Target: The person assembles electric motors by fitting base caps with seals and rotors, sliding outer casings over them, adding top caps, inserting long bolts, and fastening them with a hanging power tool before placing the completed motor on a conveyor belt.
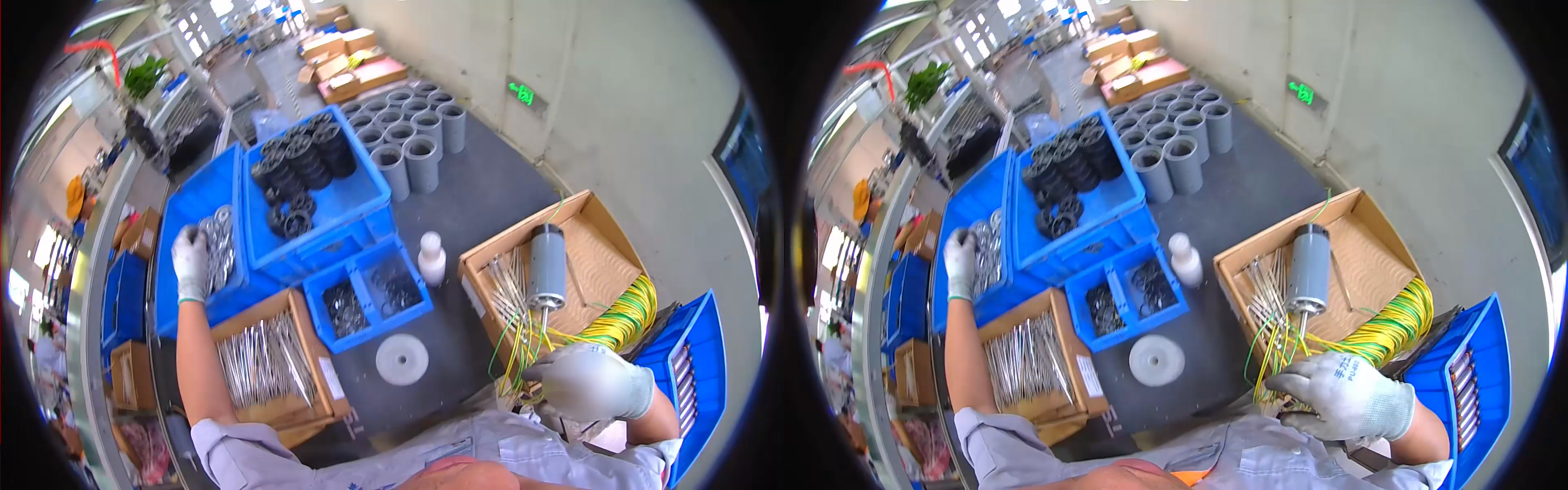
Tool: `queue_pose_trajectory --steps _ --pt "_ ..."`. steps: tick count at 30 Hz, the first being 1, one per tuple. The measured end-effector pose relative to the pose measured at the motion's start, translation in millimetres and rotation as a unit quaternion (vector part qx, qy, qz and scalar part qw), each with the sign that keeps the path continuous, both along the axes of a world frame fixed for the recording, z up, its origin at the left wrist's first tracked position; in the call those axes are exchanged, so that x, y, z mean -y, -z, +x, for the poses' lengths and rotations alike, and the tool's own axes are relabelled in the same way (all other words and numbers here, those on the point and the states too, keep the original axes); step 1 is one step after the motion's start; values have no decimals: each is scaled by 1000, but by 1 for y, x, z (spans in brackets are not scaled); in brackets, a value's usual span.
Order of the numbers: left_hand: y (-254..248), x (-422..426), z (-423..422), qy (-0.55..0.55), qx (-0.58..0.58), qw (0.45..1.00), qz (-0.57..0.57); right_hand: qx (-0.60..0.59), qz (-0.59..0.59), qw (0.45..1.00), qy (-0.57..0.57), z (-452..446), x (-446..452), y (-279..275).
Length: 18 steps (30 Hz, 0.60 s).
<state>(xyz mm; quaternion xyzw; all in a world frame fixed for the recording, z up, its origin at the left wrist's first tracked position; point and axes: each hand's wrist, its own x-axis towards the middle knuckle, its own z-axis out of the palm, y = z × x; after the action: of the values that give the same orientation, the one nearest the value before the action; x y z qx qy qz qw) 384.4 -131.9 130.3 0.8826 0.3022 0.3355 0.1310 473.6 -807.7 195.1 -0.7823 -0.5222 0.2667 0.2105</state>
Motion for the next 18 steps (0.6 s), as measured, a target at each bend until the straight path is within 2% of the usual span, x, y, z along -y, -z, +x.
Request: queue_pose_trajectory --steps 2,4,5,6,7,8,9,11,13,15,18 --pt "-28 46 -32 58 36 994 -83 7 24 1000 -15 0 0 1" --pt "-45 140 -61 106 56 978 -170 8 28 999 -33 1 0 3" --pt "-49 193 -70 182 81 954 -223 18 18 998 -53 1 -2 4" --pt "-38 216 -83 229 22 948 -219 32 11 997 -75 2 -7 5" --pt "-35 262 -92 220 -78 970 -65 49 7 994 -98 3 -14 6" --pt "6 290 -99 228 -49 964 -127 61 10 992 -110 1 -25 5" --pt "23 323 -93 249 -32 965 71 80 24 988 -129 1 -39 4" --pt "71 358 -80 251 -8 963 95 121 53 978 -162 4 -72 4" --pt "111 383 -73 216 27 971 100 193 102 965 -147 8 -112 24" --pt "117 396 -78 221 5 974 50 269 86 949 -140 16 -155 47" --pt "124 401 -87 218 50 975 0 344 103 919 -164 46 -219 119"
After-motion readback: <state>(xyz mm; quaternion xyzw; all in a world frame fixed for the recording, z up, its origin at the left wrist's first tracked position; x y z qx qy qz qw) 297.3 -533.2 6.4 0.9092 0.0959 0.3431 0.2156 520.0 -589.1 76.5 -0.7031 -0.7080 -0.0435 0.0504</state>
